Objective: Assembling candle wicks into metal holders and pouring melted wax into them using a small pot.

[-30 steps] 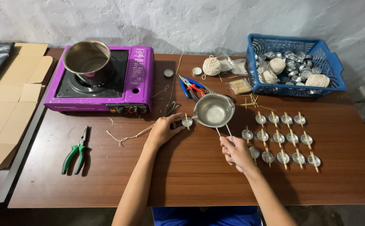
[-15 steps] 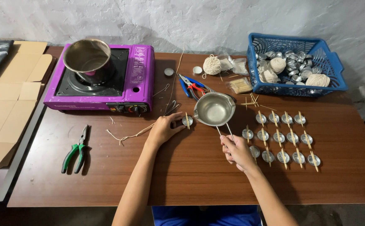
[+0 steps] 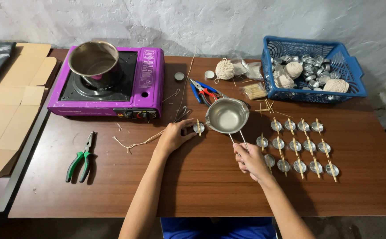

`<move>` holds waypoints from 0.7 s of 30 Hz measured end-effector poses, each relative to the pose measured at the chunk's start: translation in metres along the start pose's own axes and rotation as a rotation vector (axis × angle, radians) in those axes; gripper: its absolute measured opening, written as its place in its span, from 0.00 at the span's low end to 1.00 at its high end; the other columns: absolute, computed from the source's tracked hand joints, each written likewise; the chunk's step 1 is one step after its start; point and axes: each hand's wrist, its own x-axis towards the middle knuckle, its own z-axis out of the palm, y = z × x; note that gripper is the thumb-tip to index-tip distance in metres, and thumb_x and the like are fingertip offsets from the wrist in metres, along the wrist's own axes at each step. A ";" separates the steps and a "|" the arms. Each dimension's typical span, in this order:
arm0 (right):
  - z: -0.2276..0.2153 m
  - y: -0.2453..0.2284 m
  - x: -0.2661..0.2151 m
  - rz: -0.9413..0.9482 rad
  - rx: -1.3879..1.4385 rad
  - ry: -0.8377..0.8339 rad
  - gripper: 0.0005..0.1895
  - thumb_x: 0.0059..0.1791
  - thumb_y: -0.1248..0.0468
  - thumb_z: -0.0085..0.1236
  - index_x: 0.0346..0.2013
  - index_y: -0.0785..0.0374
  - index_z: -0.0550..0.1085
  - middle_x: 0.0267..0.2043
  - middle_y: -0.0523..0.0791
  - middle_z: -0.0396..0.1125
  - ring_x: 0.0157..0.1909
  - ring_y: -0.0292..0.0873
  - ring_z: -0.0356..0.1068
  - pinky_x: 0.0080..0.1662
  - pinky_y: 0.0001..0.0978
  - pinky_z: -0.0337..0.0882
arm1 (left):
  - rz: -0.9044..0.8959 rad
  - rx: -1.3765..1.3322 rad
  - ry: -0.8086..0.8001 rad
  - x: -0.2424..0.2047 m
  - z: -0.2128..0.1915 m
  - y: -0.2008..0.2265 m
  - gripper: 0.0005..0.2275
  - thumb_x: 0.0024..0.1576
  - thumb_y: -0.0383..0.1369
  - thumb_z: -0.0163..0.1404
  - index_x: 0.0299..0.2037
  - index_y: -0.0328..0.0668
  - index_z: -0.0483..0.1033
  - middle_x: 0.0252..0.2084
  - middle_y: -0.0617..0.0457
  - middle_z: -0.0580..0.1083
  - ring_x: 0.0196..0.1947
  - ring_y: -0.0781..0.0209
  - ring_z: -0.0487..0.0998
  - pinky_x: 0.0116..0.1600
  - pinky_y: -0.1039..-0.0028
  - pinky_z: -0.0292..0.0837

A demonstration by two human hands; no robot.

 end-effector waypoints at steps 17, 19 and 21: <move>0.002 -0.012 -0.008 0.014 0.020 0.002 0.12 0.55 0.62 0.52 0.32 0.68 0.69 0.16 0.37 0.45 0.08 0.29 0.47 0.10 0.25 0.52 | 0.265 0.199 0.094 0.020 0.021 -0.056 0.25 0.48 0.47 0.64 0.55 0.49 0.77 0.31 0.48 0.80 0.33 0.50 0.84 0.43 0.61 0.80; 0.002 -0.014 -0.009 0.021 0.030 0.002 0.12 0.55 0.62 0.51 0.32 0.68 0.69 0.16 0.37 0.45 0.08 0.29 0.46 0.10 0.25 0.51 | 0.297 0.248 0.097 0.019 0.020 -0.058 0.25 0.49 0.48 0.63 0.55 0.48 0.77 0.31 0.48 0.80 0.34 0.48 0.84 0.43 0.60 0.81; 0.003 -0.017 -0.011 0.028 0.055 0.005 0.11 0.55 0.62 0.52 0.33 0.68 0.69 0.16 0.37 0.44 0.08 0.28 0.46 0.10 0.25 0.51 | 0.314 0.288 0.111 0.018 0.020 -0.058 0.25 0.49 0.50 0.62 0.54 0.49 0.76 0.31 0.49 0.80 0.34 0.50 0.84 0.43 0.61 0.81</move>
